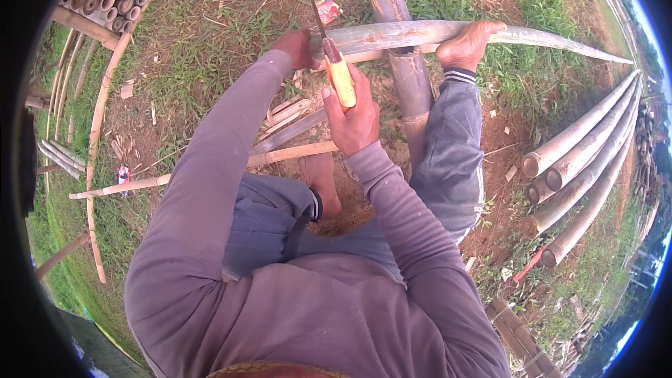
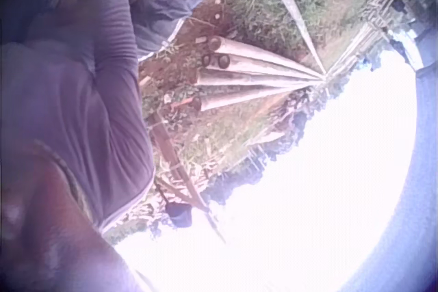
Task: The person sits on the ground and uses a hand saw to cut long bamboo poles into shorter sections. They position each pole on a wooden support, saw through it, and then move the cut pieces aside.
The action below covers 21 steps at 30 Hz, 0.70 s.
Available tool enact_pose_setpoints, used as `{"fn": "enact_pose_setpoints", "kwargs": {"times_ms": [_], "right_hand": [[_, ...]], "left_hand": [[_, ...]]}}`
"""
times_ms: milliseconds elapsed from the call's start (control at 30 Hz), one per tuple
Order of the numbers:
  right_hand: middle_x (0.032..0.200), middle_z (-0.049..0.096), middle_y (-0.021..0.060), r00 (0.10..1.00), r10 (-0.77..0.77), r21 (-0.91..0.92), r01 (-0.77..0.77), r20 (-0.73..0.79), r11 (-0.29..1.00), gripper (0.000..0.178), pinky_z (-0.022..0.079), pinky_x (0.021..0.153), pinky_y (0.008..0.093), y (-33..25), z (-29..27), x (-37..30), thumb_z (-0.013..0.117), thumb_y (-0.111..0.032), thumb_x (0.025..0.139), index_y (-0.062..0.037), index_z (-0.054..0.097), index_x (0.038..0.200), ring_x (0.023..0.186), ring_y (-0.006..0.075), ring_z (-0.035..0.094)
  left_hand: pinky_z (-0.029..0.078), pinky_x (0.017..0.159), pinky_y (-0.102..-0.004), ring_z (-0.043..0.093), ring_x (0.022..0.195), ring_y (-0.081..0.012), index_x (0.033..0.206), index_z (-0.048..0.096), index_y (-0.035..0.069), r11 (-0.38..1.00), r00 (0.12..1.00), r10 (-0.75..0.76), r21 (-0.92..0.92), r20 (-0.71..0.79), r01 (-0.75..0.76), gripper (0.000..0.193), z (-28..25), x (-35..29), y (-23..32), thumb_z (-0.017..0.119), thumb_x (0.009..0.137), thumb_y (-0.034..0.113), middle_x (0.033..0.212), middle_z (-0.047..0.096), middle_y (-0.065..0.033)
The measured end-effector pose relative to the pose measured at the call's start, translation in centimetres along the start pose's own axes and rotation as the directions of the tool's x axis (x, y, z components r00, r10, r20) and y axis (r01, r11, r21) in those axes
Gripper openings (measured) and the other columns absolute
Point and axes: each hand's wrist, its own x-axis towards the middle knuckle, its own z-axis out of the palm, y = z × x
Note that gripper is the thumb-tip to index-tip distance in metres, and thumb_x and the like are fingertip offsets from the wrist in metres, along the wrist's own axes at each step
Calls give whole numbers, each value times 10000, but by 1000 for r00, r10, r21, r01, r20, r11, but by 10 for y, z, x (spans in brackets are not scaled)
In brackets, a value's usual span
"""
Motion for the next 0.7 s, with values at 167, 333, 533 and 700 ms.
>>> {"fn": "enact_pose_setpoints", "kwargs": {"times_ms": [167, 333, 533, 700], "right_hand": [[1213, 730, 193, 979, 203, 91, -203, 7, 975, 462, 566, 930, 387, -5, -1, 10, 751, -177, 997, 9, 614, 1397, 1069, 274, 737], [1356, 678, 235, 973, 220, 36, -223, 68, 974, 497, 568, 1008, 389, -45, -78, -106, 699, -125, 1021, 80, 549, 1448, 1227, 293, 694], [1365, 650, 229, 966, 254, 228, -260, 55, 938, 499, 557, 1024, 392, -37, -48, -82, 664, -84, 1039, 103, 504, 1473, 1235, 284, 654], [1210, 722, 143, 989, 145, 75, -146, 27, 986, 400, 554, 915, 326, 2, 20, 46, 707, -94, 1016, 41, 625, 1383, 1045, 180, 693]], "left_hand": [[587, 981, -459, 738, 1173, -327, 1283, 713, 90, 999, 999, -44, 10, 24, 44, 614, -12, -15, 8, 920, 774, 364, 1233, 778, -129], [593, 983, -462, 736, 1142, -375, 1234, 706, 6, 1000, 998, 17, -17, 63, -16, 645, -10, -20, -4, 912, 741, 368, 1214, 758, -217], [602, 979, -459, 755, 1119, -346, 1181, 776, 66, 1000, 1000, 18, 22, -13, -17, 527, -2, -14, 4, 909, 785, 387, 1168, 791, -160], [603, 960, -475, 759, 1125, -323, 1172, 788, 94, 1000, 1000, 8, 22, -28, -8, 503, -14, -9, 6, 908, 774, 378, 1189, 798, -117]]}}
